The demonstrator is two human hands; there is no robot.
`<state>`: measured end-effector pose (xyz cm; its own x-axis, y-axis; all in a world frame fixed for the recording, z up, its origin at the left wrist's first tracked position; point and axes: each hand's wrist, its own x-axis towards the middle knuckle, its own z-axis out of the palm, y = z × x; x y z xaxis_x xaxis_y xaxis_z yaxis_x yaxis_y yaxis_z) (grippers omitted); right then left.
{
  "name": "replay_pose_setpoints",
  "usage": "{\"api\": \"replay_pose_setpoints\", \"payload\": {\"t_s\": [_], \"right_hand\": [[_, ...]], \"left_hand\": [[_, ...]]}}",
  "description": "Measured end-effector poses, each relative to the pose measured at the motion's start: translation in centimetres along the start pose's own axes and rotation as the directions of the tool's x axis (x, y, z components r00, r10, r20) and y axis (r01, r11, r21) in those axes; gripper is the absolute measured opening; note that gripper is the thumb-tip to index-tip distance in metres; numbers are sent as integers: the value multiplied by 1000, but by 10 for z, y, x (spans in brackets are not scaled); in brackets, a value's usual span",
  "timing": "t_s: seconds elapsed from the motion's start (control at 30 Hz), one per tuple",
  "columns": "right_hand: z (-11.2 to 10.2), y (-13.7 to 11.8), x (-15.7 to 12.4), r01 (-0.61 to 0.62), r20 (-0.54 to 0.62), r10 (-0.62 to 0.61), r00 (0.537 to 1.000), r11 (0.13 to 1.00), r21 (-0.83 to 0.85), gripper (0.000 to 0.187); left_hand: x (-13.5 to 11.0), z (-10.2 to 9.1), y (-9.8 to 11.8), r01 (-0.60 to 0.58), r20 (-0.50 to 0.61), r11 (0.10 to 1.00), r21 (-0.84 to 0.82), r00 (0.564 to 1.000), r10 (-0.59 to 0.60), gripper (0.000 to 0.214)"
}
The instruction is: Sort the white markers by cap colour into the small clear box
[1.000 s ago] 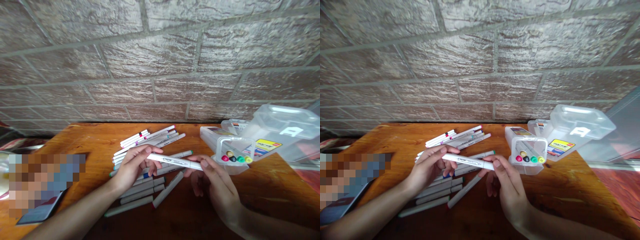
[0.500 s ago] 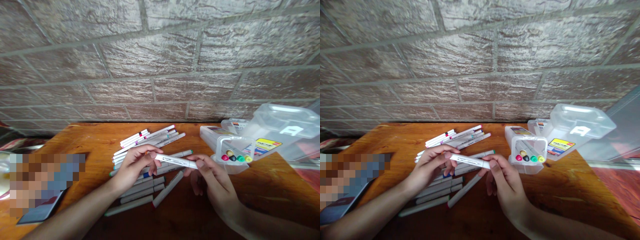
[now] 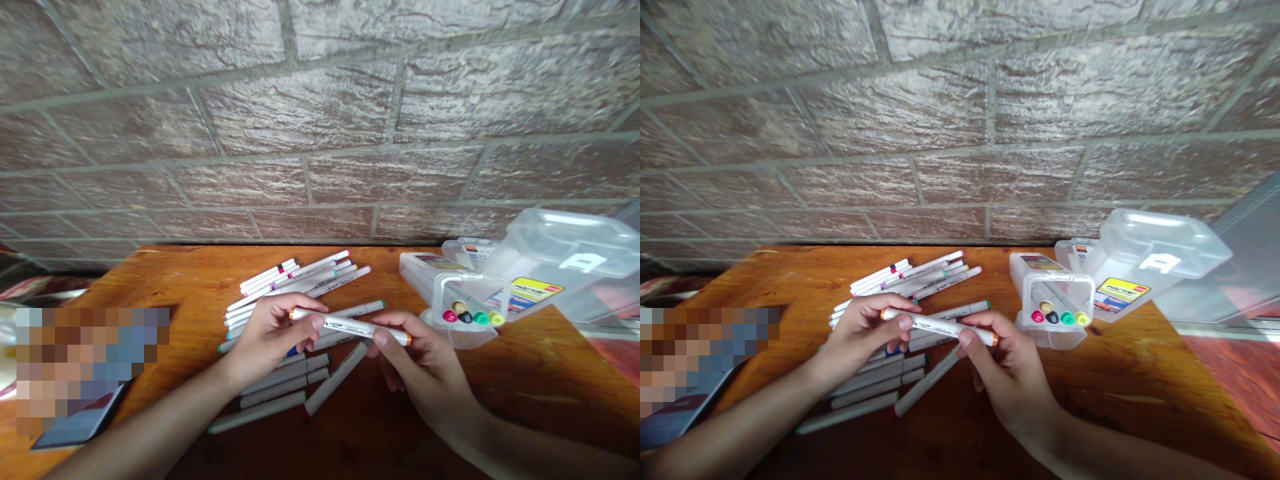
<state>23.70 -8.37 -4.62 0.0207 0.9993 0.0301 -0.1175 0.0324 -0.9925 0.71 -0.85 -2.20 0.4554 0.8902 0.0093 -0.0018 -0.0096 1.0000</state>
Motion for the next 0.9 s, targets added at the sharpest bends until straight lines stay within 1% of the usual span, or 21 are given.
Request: {"api": "replay_pose_setpoints", "payload": {"t_s": [0.1, 0.4, 0.6, 0.9], "right_hand": [[1, 0, 0, -3, -4, 3, 1000, 1000, 14, 34], [2, 0, 0, 1, 18, -2, 1000, 999, 52, 32], [1, 0, -2, -55, 24, 52, 998, 987, 150, 36], [-2, 2, -4, -74, 51, 64, 997, 971, 229, 36]], "left_hand": [[-1, 0, 0, -3, 6, 1000, -20, 1000, 3, 26], [1, 1, 3, -52, 1, 993, -109, 999, 53, 25], [2, -3, -2, -31, -14, 972, -235, 999, 29, 29], [2, -2, -2, -28, -14, 950, -311, 1000, 24, 30]]}}
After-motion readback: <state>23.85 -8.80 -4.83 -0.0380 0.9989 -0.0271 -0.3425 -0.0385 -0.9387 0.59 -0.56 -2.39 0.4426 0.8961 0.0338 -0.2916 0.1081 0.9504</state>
